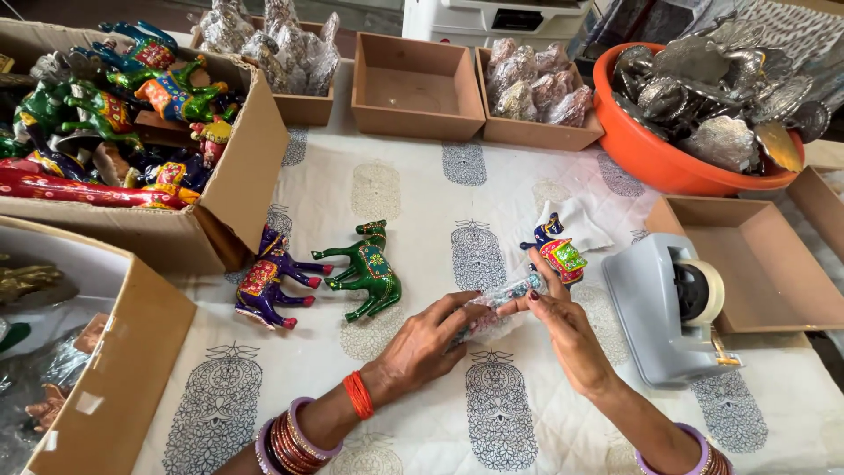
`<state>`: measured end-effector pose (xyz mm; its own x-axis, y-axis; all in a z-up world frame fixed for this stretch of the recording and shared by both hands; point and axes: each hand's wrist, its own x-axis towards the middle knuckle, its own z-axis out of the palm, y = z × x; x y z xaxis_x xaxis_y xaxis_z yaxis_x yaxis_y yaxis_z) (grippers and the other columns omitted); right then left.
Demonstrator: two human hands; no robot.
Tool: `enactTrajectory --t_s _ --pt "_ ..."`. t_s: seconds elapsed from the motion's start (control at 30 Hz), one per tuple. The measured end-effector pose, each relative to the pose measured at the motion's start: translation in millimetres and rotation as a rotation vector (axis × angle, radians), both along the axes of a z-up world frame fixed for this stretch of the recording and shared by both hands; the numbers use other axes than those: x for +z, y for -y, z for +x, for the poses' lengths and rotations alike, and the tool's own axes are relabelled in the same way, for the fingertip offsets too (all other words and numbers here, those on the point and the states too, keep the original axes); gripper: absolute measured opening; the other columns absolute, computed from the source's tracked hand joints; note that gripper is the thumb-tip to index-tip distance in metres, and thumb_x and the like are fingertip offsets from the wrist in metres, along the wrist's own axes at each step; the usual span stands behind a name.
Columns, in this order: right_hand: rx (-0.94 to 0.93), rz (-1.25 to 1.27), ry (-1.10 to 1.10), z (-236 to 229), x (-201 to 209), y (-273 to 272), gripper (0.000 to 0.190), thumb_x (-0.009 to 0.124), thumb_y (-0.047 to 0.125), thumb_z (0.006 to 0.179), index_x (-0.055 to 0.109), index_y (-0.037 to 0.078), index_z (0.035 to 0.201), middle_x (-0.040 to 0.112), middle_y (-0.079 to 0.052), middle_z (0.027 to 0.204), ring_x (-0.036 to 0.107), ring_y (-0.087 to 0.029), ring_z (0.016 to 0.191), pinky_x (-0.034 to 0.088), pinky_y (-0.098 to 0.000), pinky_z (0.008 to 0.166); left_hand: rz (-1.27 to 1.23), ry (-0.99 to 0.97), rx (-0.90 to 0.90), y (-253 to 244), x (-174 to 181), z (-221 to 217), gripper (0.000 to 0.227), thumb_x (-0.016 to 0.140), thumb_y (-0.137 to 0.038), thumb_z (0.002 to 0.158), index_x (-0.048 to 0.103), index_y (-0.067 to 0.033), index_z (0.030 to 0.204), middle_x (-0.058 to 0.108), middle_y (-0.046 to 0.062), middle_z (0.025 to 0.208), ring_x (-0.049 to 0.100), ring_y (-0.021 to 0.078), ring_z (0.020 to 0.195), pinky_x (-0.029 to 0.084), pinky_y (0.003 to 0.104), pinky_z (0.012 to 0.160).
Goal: Wrapping decorative horse figurines in bubble wrap and placing them into cardboard boxes.
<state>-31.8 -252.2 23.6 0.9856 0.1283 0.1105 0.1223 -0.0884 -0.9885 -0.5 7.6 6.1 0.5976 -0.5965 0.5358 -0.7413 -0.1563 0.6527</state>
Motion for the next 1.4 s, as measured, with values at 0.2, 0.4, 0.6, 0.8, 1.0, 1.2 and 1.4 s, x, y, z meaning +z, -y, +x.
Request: enactTrajectory --t_s 0.2,0.4,0.6,0.8,1.0,1.2,1.4 --pt "-0.022 -0.038 -0.005 1.1 7.9 -6.0 0.041 0.047 0.025 0.104 0.075 -0.005 0.107 0.038 -0.009 0.165 0.043 -0.015 0.142 0.026 -0.0424 0.119 0.010 0.004 0.015 1.2 -1.0 -0.3 0.068 0.075 0.003 0.074 0.053 -0.0104 0.137 0.053 0.015 0.144 0.067 0.0368 0.113 0.061 0.041 0.089" --pt "-0.046 -0.139 0.025 2.3 11.8 -11.3 0.040 0.050 0.027 0.103 0.078 -0.002 0.103 0.028 -0.009 0.169 0.041 -0.016 0.143 0.030 -0.0409 0.116 0.017 -0.013 0.014 1.0 0.4 -0.6 0.066 0.075 0.003 0.075 0.054 -0.0113 0.136 0.052 0.015 0.145 0.068 0.0370 0.111 0.061 0.041 0.089" --pt "-0.050 -0.292 0.149 4.6 14.1 -14.9 0.036 0.052 0.027 0.102 0.079 0.004 0.107 0.022 -0.015 0.170 0.025 -0.022 0.154 0.028 -0.0425 0.118 0.004 -0.011 0.027 0.5 -0.2 0.8 0.066 0.073 0.004 0.075 0.053 -0.0102 0.137 0.052 0.016 0.145 0.068 0.0382 0.112 0.061 0.042 0.089" --pt "-0.074 -0.538 0.357 6.3 11.3 -17.8 0.022 0.065 0.024 0.094 0.079 0.015 0.107 0.017 -0.022 0.171 0.015 -0.035 0.159 0.017 -0.0502 0.122 -0.022 -0.038 0.017 -0.7 0.9 0.7 0.066 0.073 0.003 0.076 0.052 -0.0092 0.138 0.052 0.017 0.144 0.067 0.0390 0.112 0.061 0.042 0.090" --pt "-0.132 -0.626 0.511 8.8 7.1 -21.0 0.018 0.074 0.018 0.089 0.079 0.021 0.106 0.018 -0.023 0.170 0.017 -0.036 0.158 0.018 -0.0499 0.124 -0.010 -0.059 0.013 -0.5 3.2 -0.4 0.066 0.074 0.003 0.077 0.053 -0.0114 0.138 0.052 0.017 0.145 0.069 0.0384 0.111 0.061 0.041 0.089" --pt "-0.206 -0.766 0.672 9.6 9.2 -23.4 0.023 0.079 0.018 0.084 0.079 0.025 0.106 0.026 -0.020 0.167 0.027 -0.034 0.154 0.023 -0.0487 0.124 0.001 -0.069 0.013 -0.2 1.7 -0.3 0.067 0.075 0.002 0.077 0.052 -0.0118 0.139 0.051 0.017 0.146 0.069 0.0379 0.111 0.061 0.041 0.090" --pt "-0.252 -0.864 0.788 11.6 11.7 -24.0 0.026 0.082 0.019 0.081 0.078 0.027 0.106 0.031 -0.019 0.162 0.030 -0.033 0.149 0.022 -0.0502 0.122 0.015 -0.010 0.015 0.3 0.1 -0.4 0.069 0.076 0.003 0.076 0.051 -0.0093 0.139 0.051 0.018 0.146 0.064 0.0396 0.118 0.059 0.042 0.093"
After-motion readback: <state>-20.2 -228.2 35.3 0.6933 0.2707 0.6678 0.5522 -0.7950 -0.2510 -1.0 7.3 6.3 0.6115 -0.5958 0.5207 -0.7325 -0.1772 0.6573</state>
